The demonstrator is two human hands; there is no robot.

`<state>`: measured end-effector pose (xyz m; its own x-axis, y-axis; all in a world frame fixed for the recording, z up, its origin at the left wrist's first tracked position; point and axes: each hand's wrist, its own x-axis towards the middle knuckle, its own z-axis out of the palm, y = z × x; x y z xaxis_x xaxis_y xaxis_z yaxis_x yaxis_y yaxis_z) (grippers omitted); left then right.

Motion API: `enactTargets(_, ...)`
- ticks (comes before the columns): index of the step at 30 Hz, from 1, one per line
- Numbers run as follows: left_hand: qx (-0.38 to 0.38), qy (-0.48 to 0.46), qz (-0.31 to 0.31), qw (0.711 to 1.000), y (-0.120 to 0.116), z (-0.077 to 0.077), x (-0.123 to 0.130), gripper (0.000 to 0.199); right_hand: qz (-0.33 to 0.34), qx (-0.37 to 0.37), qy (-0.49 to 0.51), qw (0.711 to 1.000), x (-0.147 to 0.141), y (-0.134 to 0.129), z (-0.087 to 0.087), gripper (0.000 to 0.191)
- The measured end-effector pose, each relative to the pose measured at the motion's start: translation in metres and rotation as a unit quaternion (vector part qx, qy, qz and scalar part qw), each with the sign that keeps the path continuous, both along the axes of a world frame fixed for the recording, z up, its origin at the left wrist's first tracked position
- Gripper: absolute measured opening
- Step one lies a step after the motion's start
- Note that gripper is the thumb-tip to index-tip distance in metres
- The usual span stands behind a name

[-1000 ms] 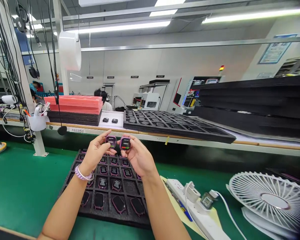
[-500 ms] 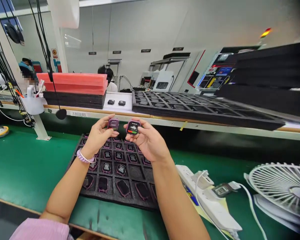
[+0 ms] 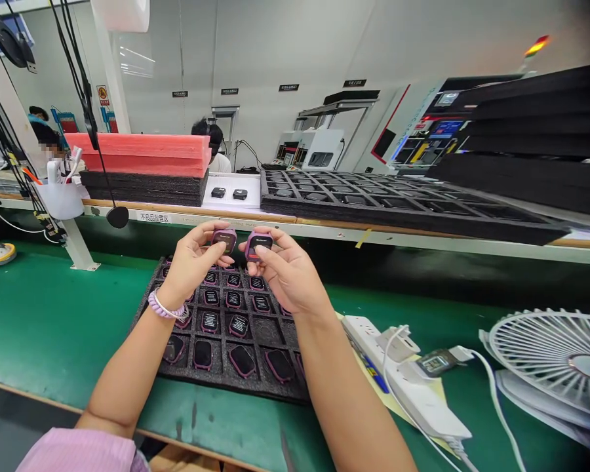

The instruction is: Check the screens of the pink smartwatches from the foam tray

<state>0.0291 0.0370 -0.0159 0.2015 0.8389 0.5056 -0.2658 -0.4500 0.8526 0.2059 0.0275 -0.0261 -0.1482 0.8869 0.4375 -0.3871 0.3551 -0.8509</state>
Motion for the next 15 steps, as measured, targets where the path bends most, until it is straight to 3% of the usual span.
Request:
enactTargets(8, -0.011, 0.010, -0.010, 1.000, -0.005, 0.002, 0.003, 0.046, 0.007, -0.007, 0.016, 1.000, 0.000, -0.006, 0.002, 0.051)
enactTargets(11, -0.026, -0.014, -0.034, 0.999, -0.025, 0.009, 0.005, 0.054, 0.018, -0.011, 0.018, 1.000, 0.002, -0.010, 0.007, 0.053)
enactTargets(13, -0.040, -0.044, -0.103, 0.993, -0.052, 0.016, 0.004, 0.058, 0.037, -0.012, 0.014, 0.999, 0.005, -0.019, 0.013, 0.055)
enactTargets(15, -0.062, -0.046, -0.252, 0.965, -0.086, 0.022, 0.001, 0.062, 0.057, 0.002, 0.003, 0.998, 0.007, -0.034, 0.019, 0.054)
